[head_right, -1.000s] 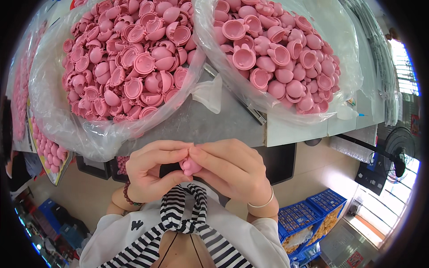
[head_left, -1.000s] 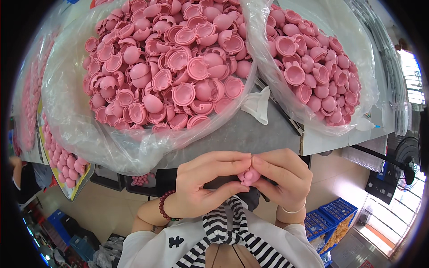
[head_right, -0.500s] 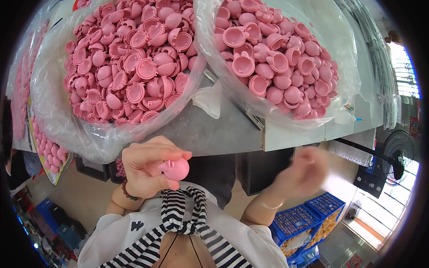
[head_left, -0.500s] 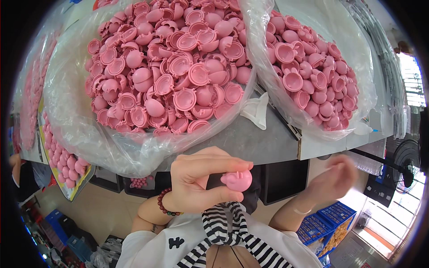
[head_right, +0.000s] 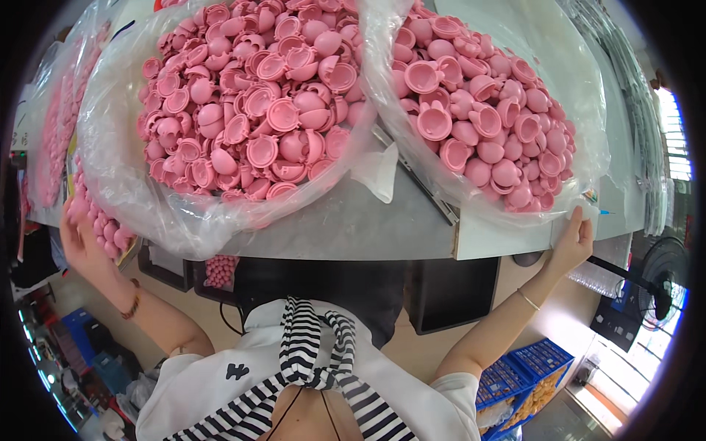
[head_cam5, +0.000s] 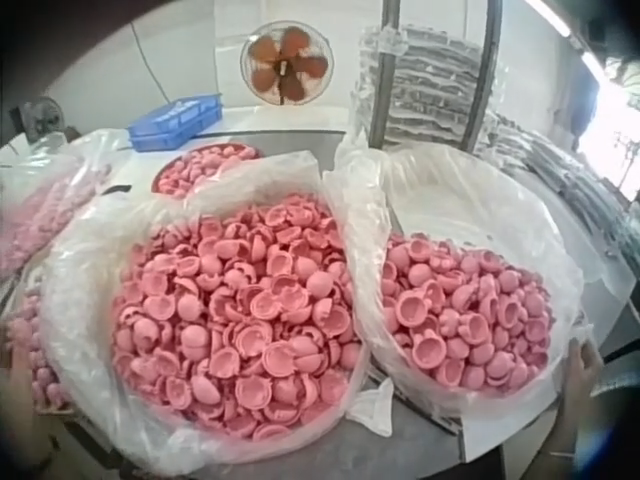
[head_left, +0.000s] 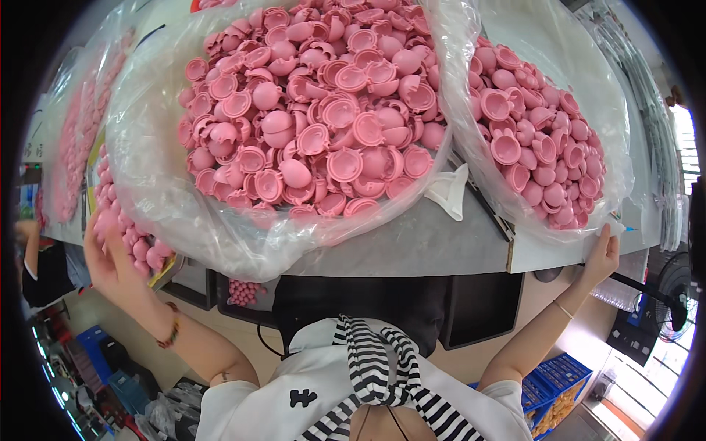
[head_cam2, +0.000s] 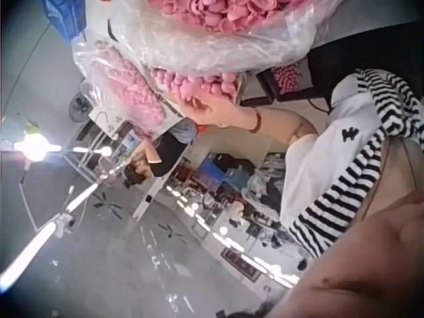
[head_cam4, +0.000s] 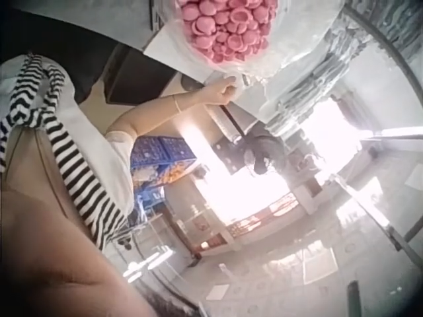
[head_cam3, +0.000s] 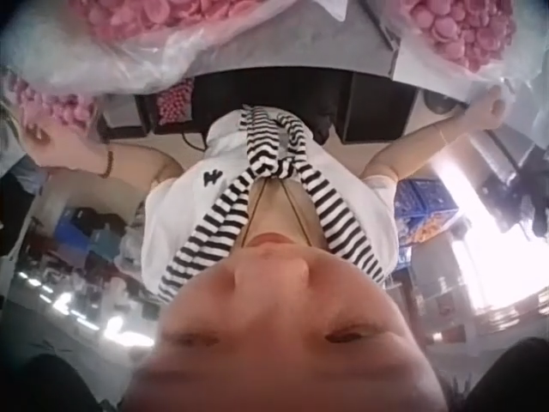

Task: Gluing together small pink plastic toy components in a factory setting.

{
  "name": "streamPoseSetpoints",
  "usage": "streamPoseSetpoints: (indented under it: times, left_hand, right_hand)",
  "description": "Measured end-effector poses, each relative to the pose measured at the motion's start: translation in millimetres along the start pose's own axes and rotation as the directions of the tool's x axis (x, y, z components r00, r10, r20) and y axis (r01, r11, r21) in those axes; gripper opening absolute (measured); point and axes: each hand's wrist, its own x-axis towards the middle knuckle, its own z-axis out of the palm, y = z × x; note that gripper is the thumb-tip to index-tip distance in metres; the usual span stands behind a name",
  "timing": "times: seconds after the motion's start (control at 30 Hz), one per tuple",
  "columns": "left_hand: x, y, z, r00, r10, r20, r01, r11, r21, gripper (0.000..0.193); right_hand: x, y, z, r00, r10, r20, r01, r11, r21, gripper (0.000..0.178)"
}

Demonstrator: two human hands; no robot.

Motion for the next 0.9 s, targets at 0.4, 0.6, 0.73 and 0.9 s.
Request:
streamPoseSetpoints:
  times: [0.4,0.6,0.73,0.9]
  left_hand:
    - [-55.1,87.8,89.8,0.714,0.415,0.564,-0.532,0.845,0.052,0.027]
    - [-69.5,96.5,75.0,0.832,0.374,0.411,-0.202,0.893,-0.403,0.021]
    - [-111.8,130.5,76.7,0.502,0.279,0.819,0.76,0.309,-0.571,0.016]
    - [-138.0,120.9,99.3,0.309,0.359,0.881,0.858,0.295,-0.421,0.025]
  right_hand:
    - [-140.7,-127.0,58.4,0.955,-0.293,0.041,0.237,0.842,0.484,0.039]
    - [-194.5,-172.3,57.0,0.894,-0.203,0.4,-0.188,0.641,0.744,0.042]
    - [-213.0,-186.8,69.7,0.662,-0.373,0.651,-0.531,0.379,0.758,0.039]
    - [-218.5,-181.6,77.5,0.64,-0.433,0.635,-0.483,0.416,0.77,0.035]
